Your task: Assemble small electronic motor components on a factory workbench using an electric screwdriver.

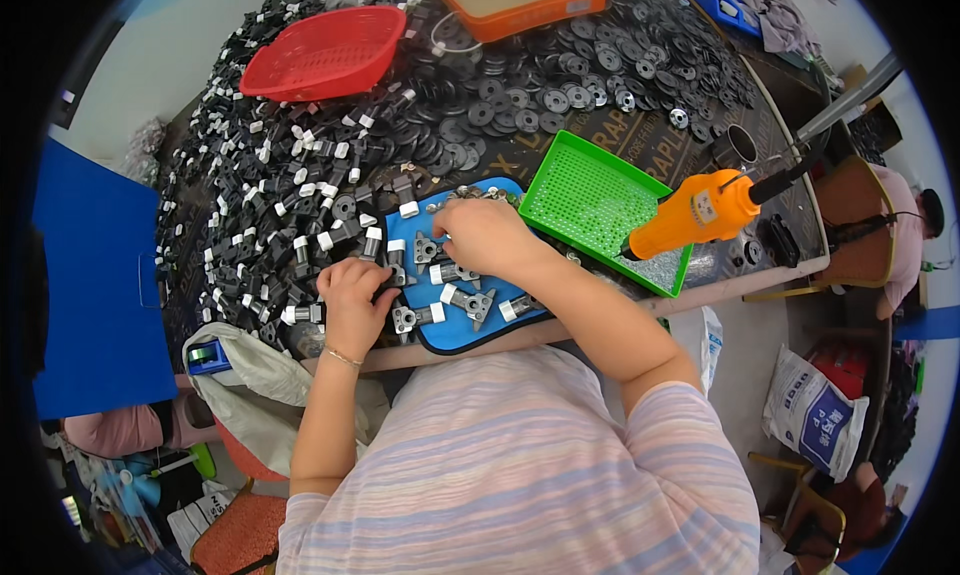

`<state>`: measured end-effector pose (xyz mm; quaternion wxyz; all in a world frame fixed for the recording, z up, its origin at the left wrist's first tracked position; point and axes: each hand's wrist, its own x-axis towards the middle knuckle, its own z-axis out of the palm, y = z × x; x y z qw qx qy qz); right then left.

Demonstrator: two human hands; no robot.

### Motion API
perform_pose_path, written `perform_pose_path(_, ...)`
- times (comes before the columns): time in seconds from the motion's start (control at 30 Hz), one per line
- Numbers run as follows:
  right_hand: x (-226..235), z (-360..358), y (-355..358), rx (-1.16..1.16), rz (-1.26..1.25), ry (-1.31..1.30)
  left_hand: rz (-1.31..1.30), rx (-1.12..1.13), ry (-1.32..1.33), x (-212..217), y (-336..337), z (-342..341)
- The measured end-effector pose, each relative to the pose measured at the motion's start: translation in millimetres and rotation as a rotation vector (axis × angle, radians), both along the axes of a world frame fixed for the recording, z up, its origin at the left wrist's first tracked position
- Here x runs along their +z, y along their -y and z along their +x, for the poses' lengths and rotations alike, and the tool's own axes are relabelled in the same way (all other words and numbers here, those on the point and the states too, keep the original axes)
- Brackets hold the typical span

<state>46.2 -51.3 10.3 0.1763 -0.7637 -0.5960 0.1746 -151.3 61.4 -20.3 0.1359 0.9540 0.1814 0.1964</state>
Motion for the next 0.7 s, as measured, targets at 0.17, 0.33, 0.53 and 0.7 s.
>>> perform_pose_path(0.17, 2.3, -0.3, 24.7, 0.051, -0.086, -0.061, -0.006, 0.0, -0.001, 11.1, 7.3, 1.3)
perform_pose_path(0.33, 0.2, -3.7, 33.2, 0.03, 0.018, -0.277, -0.091, -0.088, 0.047, 7.6, 17.4, 15.2)
perform_pose_path(0.53, -6.1, 18.0, 23.1, -0.042, 0.08, -0.141, -0.054, -0.131, -0.028, 1.9, 25.4, 23.5)
perform_pose_path(0.7, -10.5, 17.9, -3.6, -0.13, 0.045, 0.2, -0.089, -0.097, -0.022, 5.3, 30.7, 14.6)
